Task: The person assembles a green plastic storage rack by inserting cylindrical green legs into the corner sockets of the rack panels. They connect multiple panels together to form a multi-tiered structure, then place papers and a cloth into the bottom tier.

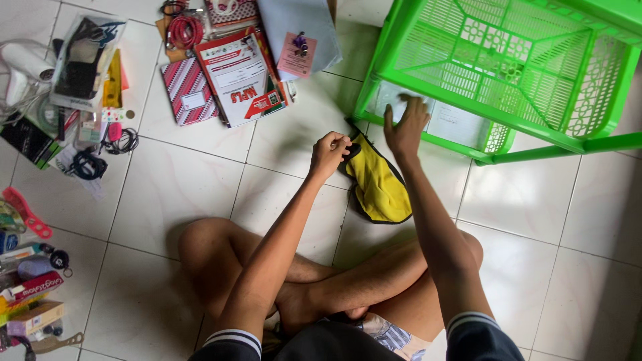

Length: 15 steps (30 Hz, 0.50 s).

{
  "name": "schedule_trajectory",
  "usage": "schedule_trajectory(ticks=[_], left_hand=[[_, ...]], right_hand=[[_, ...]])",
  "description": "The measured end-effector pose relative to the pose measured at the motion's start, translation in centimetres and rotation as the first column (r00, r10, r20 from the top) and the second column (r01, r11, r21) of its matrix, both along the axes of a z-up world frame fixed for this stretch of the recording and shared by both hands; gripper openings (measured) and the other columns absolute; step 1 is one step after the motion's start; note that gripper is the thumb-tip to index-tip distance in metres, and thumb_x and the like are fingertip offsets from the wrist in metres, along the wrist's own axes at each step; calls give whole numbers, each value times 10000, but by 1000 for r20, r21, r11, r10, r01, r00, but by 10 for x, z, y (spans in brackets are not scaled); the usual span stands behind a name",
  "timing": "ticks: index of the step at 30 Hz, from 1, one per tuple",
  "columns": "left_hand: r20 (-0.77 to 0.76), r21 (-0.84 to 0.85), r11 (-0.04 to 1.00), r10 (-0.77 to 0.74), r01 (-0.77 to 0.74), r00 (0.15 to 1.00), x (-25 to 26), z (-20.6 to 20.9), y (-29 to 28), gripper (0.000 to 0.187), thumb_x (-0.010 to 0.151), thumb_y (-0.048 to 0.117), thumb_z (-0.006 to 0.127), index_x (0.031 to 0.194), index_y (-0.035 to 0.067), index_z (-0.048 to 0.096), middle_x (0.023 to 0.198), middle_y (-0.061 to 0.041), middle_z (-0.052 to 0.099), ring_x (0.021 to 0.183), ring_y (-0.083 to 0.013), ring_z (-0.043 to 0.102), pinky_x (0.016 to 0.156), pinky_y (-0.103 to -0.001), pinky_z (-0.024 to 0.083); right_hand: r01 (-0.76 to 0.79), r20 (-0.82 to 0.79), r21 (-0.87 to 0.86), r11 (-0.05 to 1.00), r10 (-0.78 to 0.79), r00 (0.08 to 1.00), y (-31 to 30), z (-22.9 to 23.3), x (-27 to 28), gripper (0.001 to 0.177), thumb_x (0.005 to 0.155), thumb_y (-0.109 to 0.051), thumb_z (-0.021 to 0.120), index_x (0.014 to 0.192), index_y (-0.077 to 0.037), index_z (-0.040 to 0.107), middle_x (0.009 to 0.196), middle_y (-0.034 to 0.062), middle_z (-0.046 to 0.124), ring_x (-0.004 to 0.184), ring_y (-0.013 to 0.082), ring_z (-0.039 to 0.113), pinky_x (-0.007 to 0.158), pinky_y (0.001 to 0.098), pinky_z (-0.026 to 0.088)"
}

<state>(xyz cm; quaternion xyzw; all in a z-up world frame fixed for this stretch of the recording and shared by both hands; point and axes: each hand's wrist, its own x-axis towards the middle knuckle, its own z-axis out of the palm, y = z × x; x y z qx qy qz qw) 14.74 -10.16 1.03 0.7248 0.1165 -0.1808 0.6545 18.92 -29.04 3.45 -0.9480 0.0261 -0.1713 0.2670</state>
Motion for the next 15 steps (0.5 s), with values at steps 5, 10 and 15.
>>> schedule_trajectory(ticks=[5, 10, 15], left_hand=[[-31, 67, 998, 25, -22, 999, -16, 7, 28, 289, 909, 307, 546, 857, 30, 614, 831, -38, 698, 707, -118, 652, 584, -268, 507], [-38, 41, 997, 73, -72, 997, -36, 10, 69, 240, 884, 268, 524, 940, 50, 608, 857, -48, 696, 728, -148, 657, 606, -281, 485], [111, 313, 940, 107, -137, 988, -52, -2, 102, 261, 865, 247, 557, 1025, 49, 611, 997, -105, 671, 958, -250, 625, 797, -335, 477]], right_hand=[[-120, -318, 374, 920, 249, 915, 59, 26, -47, 177, 866, -199, 589, 960, -50, 590, 726, 131, 627, 621, 249, 604, 598, 346, 466], [-422, -209, 343, 839, 506, 837, 99, 22, -68, 160, 824, -148, 588, 941, -41, 610, 815, 120, 669, 707, 262, 629, 628, 348, 493], [-411, -354, 359, 838, 530, 771, 134, 33, -61, 149, 799, -162, 592, 905, -69, 640, 793, 94, 671, 640, 237, 629, 622, 338, 501]])
